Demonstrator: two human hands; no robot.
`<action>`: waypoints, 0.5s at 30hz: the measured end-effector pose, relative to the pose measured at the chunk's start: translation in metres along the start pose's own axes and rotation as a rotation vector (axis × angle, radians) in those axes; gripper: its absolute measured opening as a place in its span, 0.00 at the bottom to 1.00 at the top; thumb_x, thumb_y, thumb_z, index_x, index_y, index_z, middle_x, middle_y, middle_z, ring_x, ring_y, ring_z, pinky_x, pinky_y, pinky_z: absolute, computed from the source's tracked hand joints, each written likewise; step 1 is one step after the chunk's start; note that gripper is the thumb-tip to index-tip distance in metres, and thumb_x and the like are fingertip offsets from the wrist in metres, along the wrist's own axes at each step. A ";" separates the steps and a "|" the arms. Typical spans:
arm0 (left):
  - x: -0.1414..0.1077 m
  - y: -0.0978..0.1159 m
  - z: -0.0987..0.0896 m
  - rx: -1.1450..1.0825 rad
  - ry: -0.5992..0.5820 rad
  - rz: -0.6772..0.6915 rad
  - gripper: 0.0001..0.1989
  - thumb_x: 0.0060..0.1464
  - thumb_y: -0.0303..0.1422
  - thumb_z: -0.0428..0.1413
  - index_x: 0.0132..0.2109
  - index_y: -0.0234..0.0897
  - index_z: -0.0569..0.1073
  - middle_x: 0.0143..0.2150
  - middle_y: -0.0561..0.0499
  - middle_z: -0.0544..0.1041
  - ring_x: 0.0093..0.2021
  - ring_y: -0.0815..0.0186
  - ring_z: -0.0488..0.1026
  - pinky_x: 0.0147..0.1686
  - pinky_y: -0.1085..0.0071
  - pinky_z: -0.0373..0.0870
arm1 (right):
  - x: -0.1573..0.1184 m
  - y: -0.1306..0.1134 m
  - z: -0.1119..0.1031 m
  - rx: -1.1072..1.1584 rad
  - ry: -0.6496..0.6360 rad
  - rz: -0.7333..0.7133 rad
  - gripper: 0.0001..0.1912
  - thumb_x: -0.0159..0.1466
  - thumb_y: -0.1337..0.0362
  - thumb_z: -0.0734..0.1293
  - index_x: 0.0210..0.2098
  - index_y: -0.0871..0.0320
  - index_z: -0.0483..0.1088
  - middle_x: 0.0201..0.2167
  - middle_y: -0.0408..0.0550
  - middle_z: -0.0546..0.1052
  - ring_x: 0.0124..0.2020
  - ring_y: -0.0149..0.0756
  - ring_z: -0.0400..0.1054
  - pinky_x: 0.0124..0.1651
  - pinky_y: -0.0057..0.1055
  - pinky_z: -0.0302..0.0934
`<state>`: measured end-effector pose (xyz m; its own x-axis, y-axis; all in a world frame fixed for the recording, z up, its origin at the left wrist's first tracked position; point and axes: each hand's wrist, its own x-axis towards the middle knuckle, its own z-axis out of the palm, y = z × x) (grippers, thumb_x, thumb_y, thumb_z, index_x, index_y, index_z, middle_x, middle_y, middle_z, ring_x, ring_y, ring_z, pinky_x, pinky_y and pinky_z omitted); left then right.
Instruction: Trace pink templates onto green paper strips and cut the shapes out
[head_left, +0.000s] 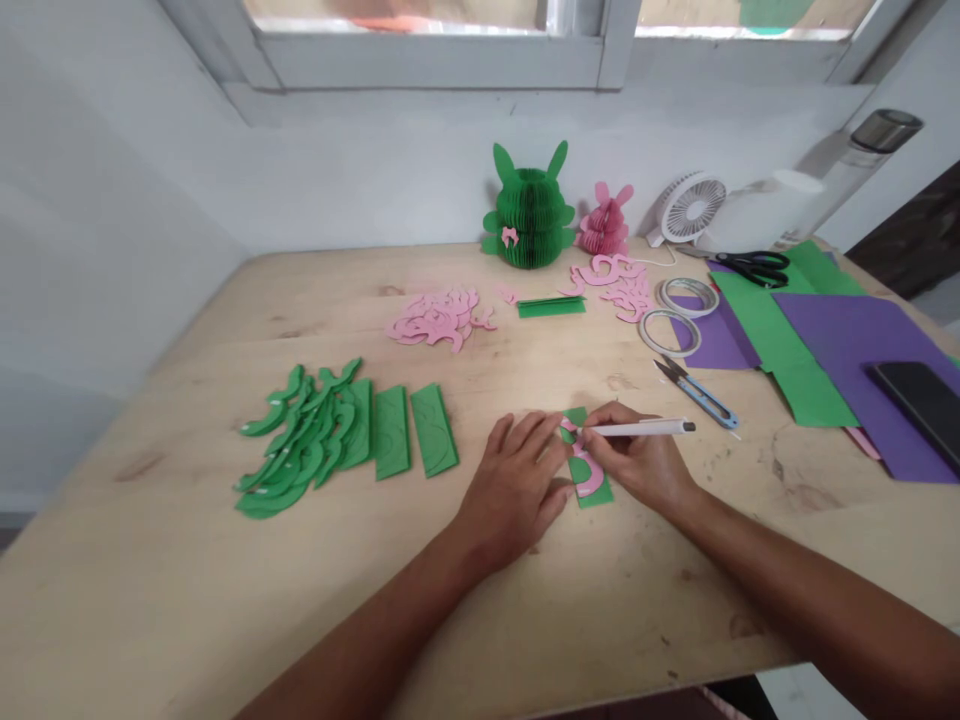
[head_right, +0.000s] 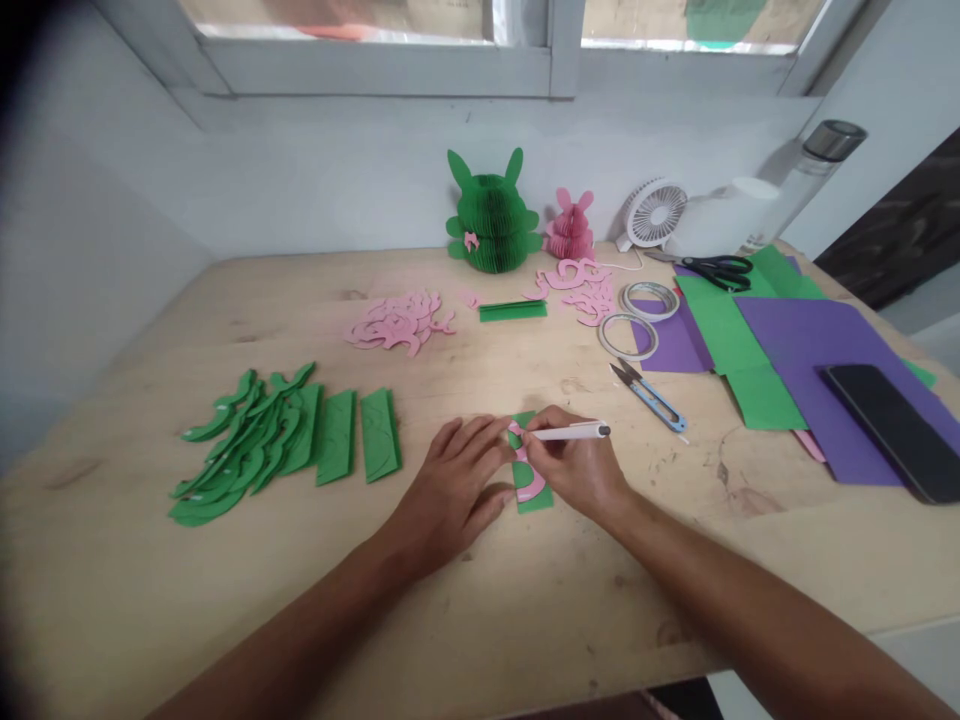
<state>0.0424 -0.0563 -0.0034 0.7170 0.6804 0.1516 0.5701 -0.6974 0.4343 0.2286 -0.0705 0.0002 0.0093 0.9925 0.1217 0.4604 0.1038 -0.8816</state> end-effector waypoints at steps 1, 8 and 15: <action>0.000 0.000 0.000 0.003 -0.004 -0.003 0.15 0.56 0.34 0.51 0.51 0.39 0.69 0.63 0.44 0.62 0.64 0.55 0.54 0.62 0.50 0.45 | 0.000 0.000 0.000 0.005 -0.001 0.004 0.03 0.58 0.64 0.65 0.29 0.57 0.68 0.23 0.43 0.73 0.23 0.30 0.66 0.25 0.26 0.61; 0.000 0.000 0.000 0.011 -0.001 0.002 0.15 0.56 0.34 0.51 0.50 0.38 0.69 0.63 0.44 0.62 0.63 0.55 0.54 0.62 0.50 0.45 | -0.001 0.000 0.000 0.023 -0.005 0.026 0.02 0.57 0.65 0.65 0.29 0.57 0.68 0.23 0.43 0.72 0.23 0.30 0.66 0.25 0.26 0.60; 0.000 0.001 -0.001 0.011 -0.015 -0.004 0.15 0.57 0.35 0.51 0.51 0.38 0.68 0.63 0.44 0.62 0.64 0.55 0.53 0.63 0.50 0.45 | -0.001 0.003 0.000 0.022 -0.013 0.043 0.02 0.57 0.66 0.65 0.28 0.57 0.68 0.23 0.43 0.72 0.24 0.30 0.65 0.25 0.26 0.60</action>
<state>0.0422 -0.0570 -0.0019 0.7207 0.6797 0.1365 0.5771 -0.6973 0.4251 0.2304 -0.0714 -0.0028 0.0169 0.9969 0.0774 0.4401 0.0621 -0.8958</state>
